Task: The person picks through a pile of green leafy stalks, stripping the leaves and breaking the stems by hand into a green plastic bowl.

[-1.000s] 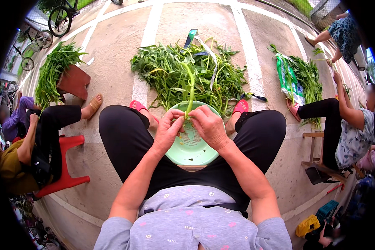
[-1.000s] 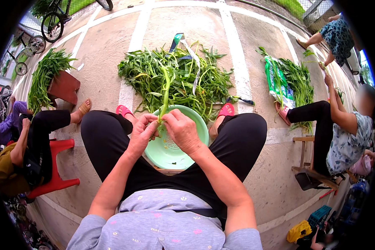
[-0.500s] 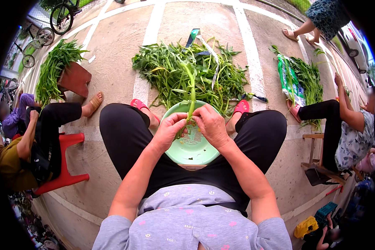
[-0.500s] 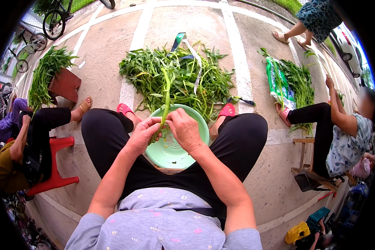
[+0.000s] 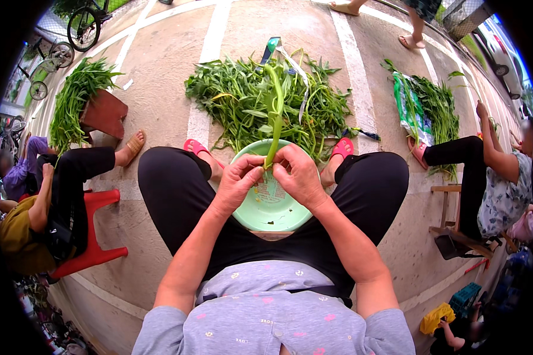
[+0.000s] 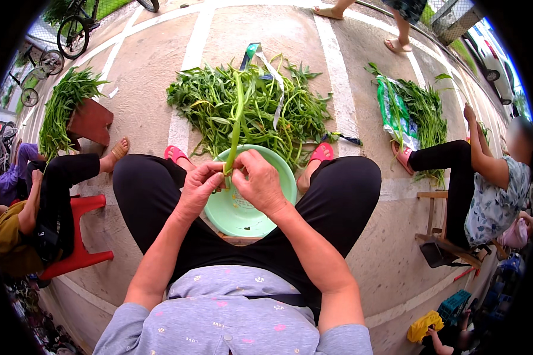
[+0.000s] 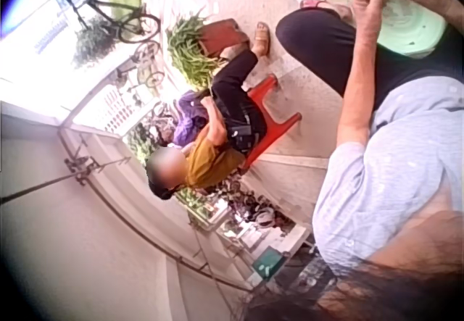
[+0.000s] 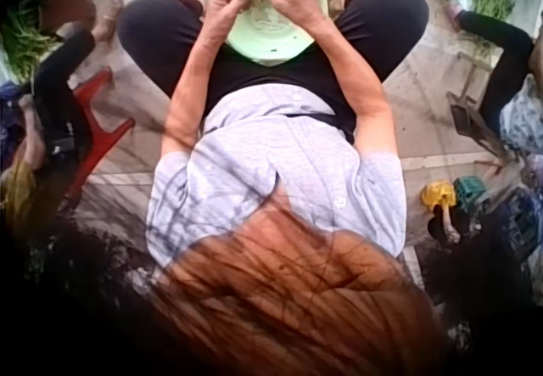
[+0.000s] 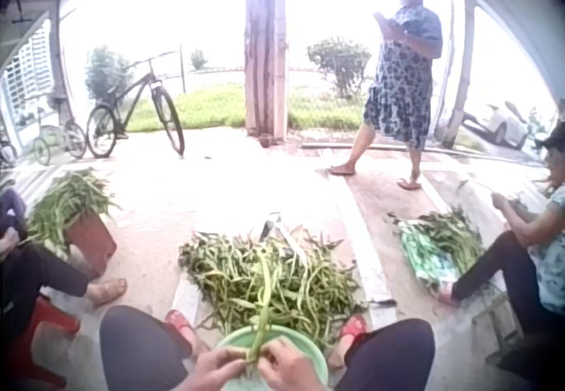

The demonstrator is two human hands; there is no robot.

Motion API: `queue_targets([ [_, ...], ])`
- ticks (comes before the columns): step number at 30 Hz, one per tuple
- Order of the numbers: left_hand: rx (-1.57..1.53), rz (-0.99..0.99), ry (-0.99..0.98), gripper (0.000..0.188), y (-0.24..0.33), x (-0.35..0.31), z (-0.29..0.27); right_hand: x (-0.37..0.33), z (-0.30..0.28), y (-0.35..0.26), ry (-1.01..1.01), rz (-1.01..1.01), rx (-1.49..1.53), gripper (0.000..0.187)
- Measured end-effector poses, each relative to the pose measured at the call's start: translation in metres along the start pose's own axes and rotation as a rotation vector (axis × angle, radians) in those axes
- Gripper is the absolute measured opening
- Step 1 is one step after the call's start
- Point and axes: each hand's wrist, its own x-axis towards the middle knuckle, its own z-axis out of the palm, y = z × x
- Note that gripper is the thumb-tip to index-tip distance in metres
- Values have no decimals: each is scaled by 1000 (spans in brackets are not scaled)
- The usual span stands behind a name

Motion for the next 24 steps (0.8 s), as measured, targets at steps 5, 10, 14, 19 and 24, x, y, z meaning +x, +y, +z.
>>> queue_targets([
  [5, 30, -89, 11, 21, -3, 3, 0, 0, 4, 23, -32, 170, 310, 7],
  [10, 86, -175, 46, 20, -5, 3, -2, 5, -4, 26, -19, 238, 407, 10],
  [14, 158, -155, 36, 19, -8, 3, 0, 1, -1, 15, -26, -145, -9, 15],
  [19, 264, -87, 36, 19, -20, 5, -2, 1, -2, 18, -72, -419, -392, 11],
  [24, 237, -113, 58, 19, -16, 5, -1, 1, -1, 19, -50, -461, -479, 10],
])
